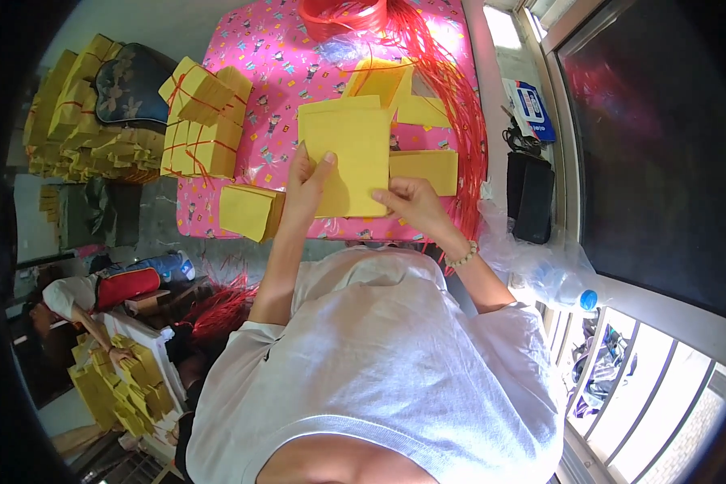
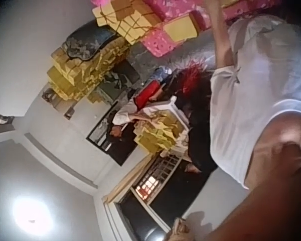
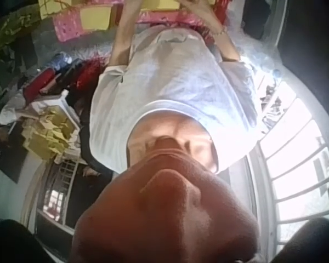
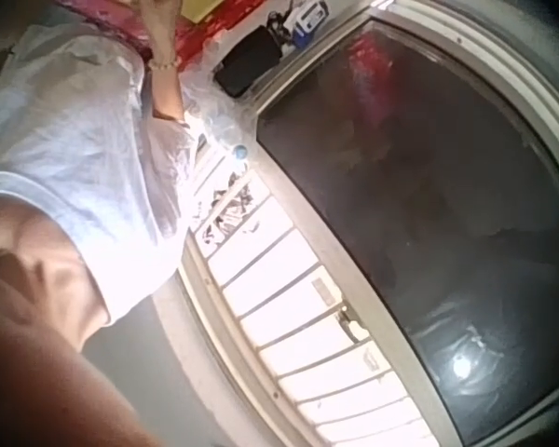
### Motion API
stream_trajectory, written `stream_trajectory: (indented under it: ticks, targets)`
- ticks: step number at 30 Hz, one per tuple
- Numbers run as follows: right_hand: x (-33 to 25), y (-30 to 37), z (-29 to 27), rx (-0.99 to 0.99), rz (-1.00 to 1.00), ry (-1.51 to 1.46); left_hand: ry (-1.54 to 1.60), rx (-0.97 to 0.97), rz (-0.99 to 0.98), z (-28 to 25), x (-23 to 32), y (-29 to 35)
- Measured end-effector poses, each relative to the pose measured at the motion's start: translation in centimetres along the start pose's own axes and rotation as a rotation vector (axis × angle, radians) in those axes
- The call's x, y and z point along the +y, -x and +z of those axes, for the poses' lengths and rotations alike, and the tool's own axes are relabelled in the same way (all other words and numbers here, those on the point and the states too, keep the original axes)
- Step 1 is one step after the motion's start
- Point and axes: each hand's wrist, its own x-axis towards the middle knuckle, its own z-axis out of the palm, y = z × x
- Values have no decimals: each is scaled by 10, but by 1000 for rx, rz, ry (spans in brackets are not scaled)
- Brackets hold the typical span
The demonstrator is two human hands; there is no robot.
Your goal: The person is folding sheets of yellow joss paper and organizing them into stacks or boxes.
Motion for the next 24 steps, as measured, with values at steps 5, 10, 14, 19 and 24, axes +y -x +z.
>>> stream_trajectory:
  ticks: [5, 10, 14, 19, 24]
  targets:
    - [-19, -7, -22, 160, -81, -220, -188, -242, -64, -7, -6, 7]
    - [-20, -1, -38, 70, -88, -108, -182, -247, -134, -4, -6, 8]
    - [-14, 4, -47, -17, -161, -12, -491, -361, -85, -6, -13, -7]
    - [23, 11, -66, 210, -170, -77, -644, -362, 55, 12, 6, -15]
    - [86, 17, -104, 540, -92, -243, -577, -29, 84, -11, -6, -16]
